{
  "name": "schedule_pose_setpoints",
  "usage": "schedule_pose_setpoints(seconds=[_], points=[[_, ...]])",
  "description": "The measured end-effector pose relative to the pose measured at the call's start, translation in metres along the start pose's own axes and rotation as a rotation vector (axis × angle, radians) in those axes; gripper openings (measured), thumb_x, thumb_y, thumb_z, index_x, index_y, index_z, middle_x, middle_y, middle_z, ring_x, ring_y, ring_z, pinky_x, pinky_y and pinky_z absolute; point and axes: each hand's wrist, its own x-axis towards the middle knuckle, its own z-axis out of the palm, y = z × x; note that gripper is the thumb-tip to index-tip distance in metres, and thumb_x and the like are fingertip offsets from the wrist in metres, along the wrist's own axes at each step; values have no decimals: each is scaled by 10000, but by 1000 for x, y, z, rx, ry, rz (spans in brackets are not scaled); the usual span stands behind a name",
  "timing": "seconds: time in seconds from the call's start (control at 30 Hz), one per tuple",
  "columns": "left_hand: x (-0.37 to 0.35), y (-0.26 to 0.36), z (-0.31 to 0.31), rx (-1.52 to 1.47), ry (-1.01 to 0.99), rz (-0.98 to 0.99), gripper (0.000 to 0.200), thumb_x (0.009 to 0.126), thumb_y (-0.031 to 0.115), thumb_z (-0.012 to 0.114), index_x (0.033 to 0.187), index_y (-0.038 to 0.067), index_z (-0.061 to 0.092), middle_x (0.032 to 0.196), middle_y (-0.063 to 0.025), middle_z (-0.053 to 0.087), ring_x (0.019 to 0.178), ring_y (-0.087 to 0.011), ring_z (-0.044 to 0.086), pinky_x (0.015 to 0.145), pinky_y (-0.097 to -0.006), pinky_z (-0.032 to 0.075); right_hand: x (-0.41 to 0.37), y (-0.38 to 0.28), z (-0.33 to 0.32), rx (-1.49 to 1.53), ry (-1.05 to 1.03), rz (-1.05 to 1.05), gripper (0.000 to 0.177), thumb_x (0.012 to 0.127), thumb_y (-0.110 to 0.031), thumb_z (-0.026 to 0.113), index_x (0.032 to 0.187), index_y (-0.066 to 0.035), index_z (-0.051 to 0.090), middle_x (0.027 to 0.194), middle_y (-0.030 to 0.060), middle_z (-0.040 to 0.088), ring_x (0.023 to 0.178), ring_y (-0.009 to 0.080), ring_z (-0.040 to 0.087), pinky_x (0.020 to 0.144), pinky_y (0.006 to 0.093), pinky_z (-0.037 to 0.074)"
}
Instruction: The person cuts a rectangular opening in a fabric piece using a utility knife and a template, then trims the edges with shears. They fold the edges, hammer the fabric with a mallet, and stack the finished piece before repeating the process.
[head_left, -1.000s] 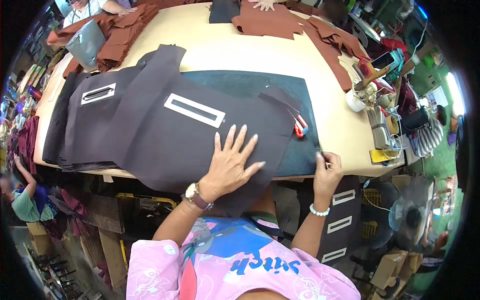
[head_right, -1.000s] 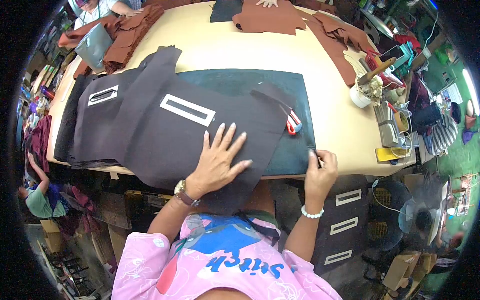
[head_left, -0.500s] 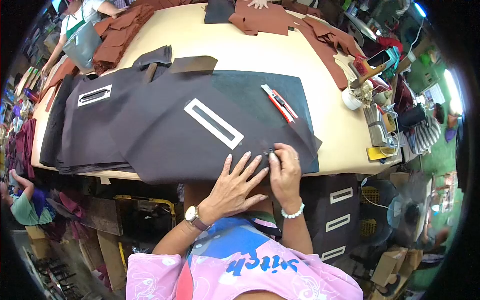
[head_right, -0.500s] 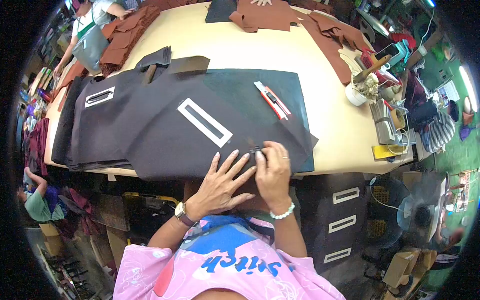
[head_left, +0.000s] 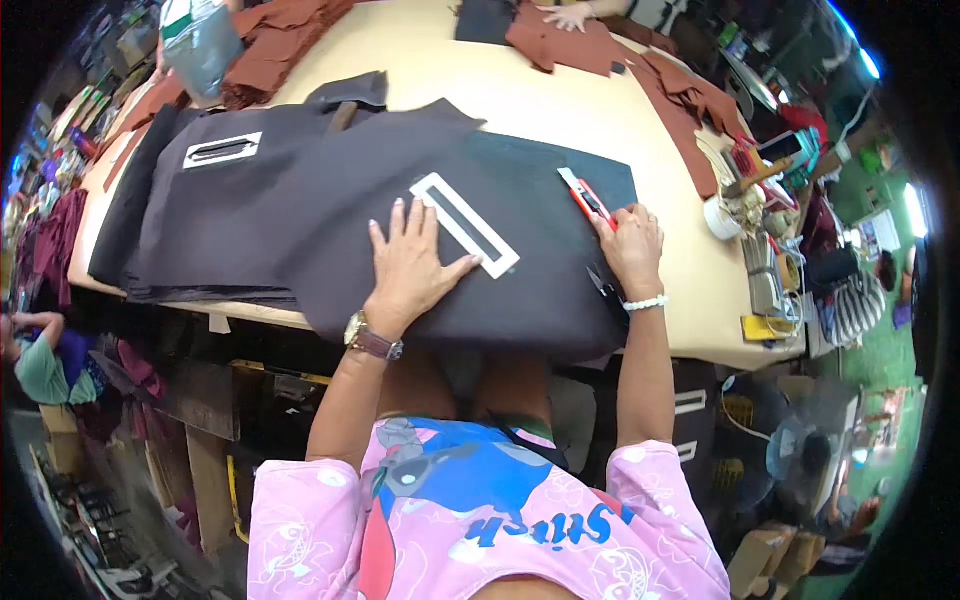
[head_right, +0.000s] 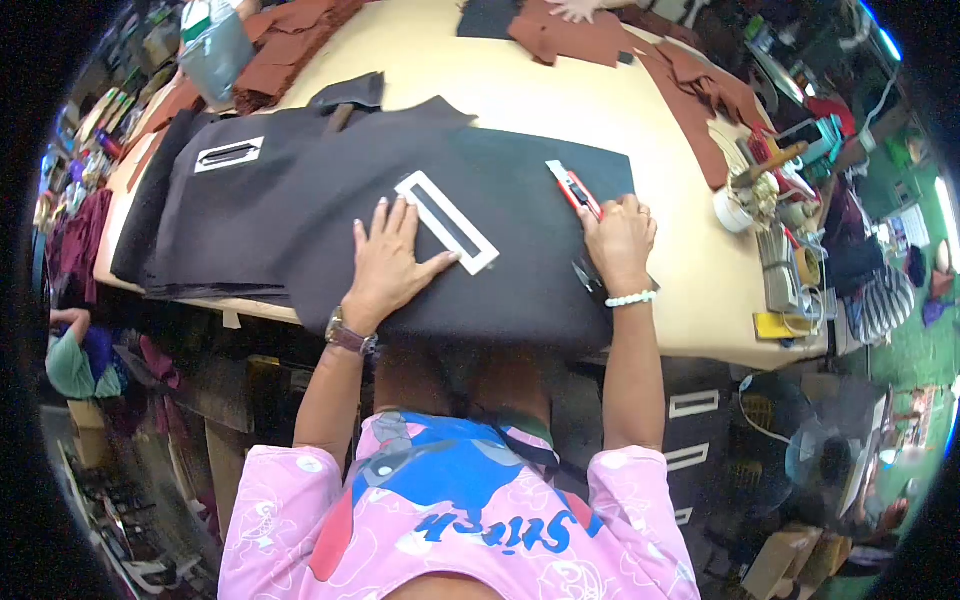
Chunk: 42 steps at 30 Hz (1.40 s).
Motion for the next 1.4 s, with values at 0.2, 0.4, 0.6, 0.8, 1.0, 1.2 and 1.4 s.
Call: schedule_pose_setpoints(seconds=[0.2, 0.4, 0.6, 0.8, 1.0, 1.2, 1.4], points=[[2, -3, 3, -107, 25, 1, 917, 740, 630, 570, 1328, -42, 362, 1409, -199, 318, 1338, -378, 204, 1051, -603, 139, 26, -15, 6, 152, 172, -152, 239, 764, -269, 677, 769, -48, 586, 834, 112, 593, 867, 282, 556, 793, 413, 412], [1, -4, 8, -118, 76, 10, 919, 735, 636, 568, 1320, -44, 370, 1402, -212, 322, 1330, -382, 225, 1040, -606, 158, 3, -86, -18, 798, -80, -117, 262, 848, -241, 617, 883, -18, 485, 641, 180, 599, 610, 346, 622, 537, 414, 458], [1, -5, 8, -123, 82, 1, 939, 714, 628, 596, 1341, -23, 342, 1400, -218, 323, 1321, -385, 244, 1029, -607, 180, -18, -108, -15, 826, -229, -212, 247, 839, -156, 591, 1019, -11, 505, 740, 225, 628, 716, 375, 633, 641, 408, 484], [2, -6, 8, -124, 78, -2, 938, 713, 621, 602, 1349, -12, 331, 1405, -218, 314, 1324, -379, 242, 1028, -611, 175, -24, -106, 9, 762, -71, -458, 411, 851, -115, 563, 1259, -121, 515, 881, 177, 642, 800, 355, 621, 680, 417, 480], [1, -5, 9, -126, 78, -6, 935, 709, 607, 616, 1352, -8, 329, 1406, -220, 313, 1326, -376, 238, 1029, -612, 173, -23, -109, 7, 644, -84, -476, 399, 859, -136, 558, 1257, -141, 521, 771, 151, 621, 678, 322, 609, 624, 416, 474], [1, -4, 4, -130, 54, -12, 935, 708, 597, 624, 1355, -8, 325, 1406, -220, 312, 1327, -375, 236, 1030, -612, 170, -23, -109, 8, 608, -84, -479, 407, 864, -147, 553, 1269, -150, 510, 769, 149, 620, 682, 323, 611, 611, 420, 476], [1, -4, 7, -140, 63, -7, 931, 711, 600, 619, 1351, -10, 327, 1404, -220, 312, 1329, -376, 231, 1030, -613, 166, -23, -108, 10, 620, -90, -479, 407, 863, -138, 554, 1267, -145, 511, 769, 153, 621, 686, 324, 612, 618, 418, 479]])
